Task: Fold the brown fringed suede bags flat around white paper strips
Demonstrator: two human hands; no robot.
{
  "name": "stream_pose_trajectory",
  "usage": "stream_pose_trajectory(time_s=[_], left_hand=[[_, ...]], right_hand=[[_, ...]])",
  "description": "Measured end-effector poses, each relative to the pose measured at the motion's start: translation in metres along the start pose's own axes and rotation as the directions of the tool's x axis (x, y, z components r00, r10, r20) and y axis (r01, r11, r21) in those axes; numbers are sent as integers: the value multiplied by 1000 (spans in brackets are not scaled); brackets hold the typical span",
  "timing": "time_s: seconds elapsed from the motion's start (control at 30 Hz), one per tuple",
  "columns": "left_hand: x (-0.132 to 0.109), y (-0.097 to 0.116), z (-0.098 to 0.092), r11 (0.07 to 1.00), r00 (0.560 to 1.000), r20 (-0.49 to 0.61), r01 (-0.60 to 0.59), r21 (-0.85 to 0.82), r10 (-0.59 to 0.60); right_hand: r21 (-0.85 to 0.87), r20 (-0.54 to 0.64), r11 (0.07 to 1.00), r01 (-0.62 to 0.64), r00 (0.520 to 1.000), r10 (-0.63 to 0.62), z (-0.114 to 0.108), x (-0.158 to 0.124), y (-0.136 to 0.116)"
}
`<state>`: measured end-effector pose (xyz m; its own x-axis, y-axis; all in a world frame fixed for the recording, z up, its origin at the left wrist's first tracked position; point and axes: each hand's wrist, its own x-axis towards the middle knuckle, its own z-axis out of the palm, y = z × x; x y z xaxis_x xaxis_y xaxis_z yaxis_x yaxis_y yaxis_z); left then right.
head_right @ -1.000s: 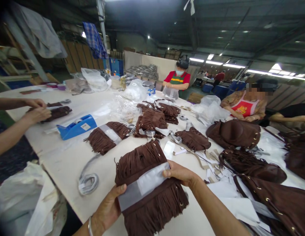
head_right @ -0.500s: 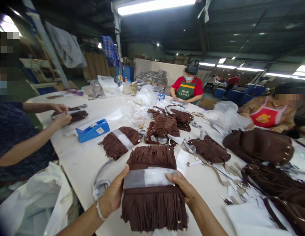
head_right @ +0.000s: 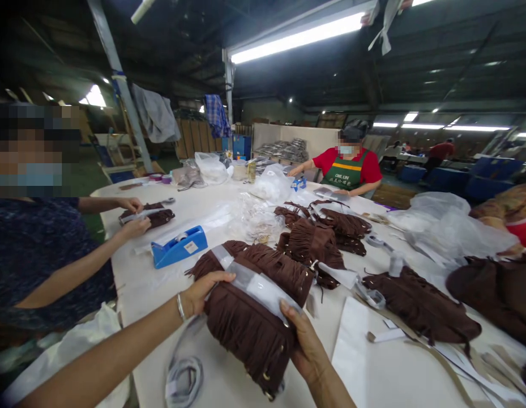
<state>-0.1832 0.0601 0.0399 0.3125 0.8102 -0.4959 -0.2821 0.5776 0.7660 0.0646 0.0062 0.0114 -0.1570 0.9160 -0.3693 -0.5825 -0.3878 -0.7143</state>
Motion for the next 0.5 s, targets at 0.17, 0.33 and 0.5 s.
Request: stream_pose_trajectory(time_s=[0.17, 0.33, 0.5], left_hand=[[45, 85, -57, 957, 998, -7, -62, 282, 67], [95, 128, -103, 805, 981, -60, -114, 583, 183], [137, 116, -128, 629, 955, -143, -56, 775, 261]], right_hand=[[98, 135, 994, 53, 989, -66, 55, 71, 25], [185, 99, 983, 2, 995, -21, 77, 137, 61], [122, 38, 990, -74, 997, 70, 77, 155, 79]])
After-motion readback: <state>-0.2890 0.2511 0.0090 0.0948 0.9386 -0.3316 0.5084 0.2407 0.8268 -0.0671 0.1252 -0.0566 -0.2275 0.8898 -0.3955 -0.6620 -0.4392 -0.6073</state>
